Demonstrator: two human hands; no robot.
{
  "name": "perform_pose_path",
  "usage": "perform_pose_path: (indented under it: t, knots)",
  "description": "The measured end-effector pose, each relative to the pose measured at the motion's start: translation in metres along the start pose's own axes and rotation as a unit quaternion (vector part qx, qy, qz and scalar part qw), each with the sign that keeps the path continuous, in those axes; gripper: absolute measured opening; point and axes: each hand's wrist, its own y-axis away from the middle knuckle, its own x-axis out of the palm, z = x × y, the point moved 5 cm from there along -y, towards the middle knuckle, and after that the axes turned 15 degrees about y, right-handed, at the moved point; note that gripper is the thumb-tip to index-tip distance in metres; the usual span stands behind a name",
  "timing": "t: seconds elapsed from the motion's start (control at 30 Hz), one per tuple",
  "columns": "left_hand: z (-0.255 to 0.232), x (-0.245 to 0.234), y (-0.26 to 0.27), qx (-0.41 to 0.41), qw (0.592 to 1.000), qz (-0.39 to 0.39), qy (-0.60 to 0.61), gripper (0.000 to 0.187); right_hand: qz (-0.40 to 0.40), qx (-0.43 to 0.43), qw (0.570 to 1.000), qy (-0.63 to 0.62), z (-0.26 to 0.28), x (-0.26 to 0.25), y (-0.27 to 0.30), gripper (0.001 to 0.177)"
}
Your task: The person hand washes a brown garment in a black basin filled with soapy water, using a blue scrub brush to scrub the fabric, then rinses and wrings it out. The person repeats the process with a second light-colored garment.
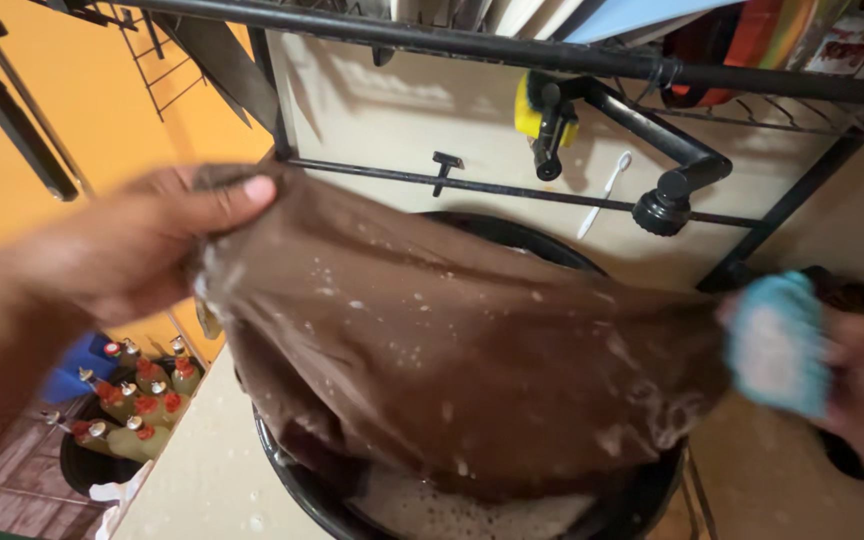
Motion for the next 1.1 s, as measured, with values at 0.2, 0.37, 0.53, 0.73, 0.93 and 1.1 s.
perform_pose_path:
  t: [0.2,0.37,0.53,0.73,0.93,1.1]
  knots:
    - [0.144,-0.087,-0.041,-0.081,0.938,-0.335,-0.033,0.03,-0.315,0.023,0.777,0.545,0.037,0.137,-0.052,0.041]
    - [0.17,-0.124,-0.064,-0.124,0.892,-0.386,-0.199,0.025,0.208,0.045,0.869,0.447,-0.016,0.296,-0.013,0.051]
    - [0.156,-0.127,-0.047,-0.115,0.849,-0.411,-0.312,0.021,0.377,0.064,0.782,0.493,-0.097,0.326,0.02,0.049]
    - [0.148,-0.119,-0.049,-0.084,0.935,-0.343,-0.032,0.016,0.329,0.238,0.864,0.297,-0.125,0.277,-0.01,0.047]
    - [0.183,-0.133,-0.072,-0.178,0.937,-0.263,0.142,0.04,0.014,0.056,0.986,0.158,-0.03,0.418,-0.105,0.051]
    - [0.167,-0.133,-0.07,-0.162,0.931,-0.197,0.261,0.04,-0.133,-0.114,0.798,0.577,0.011,0.427,-0.104,0.054]
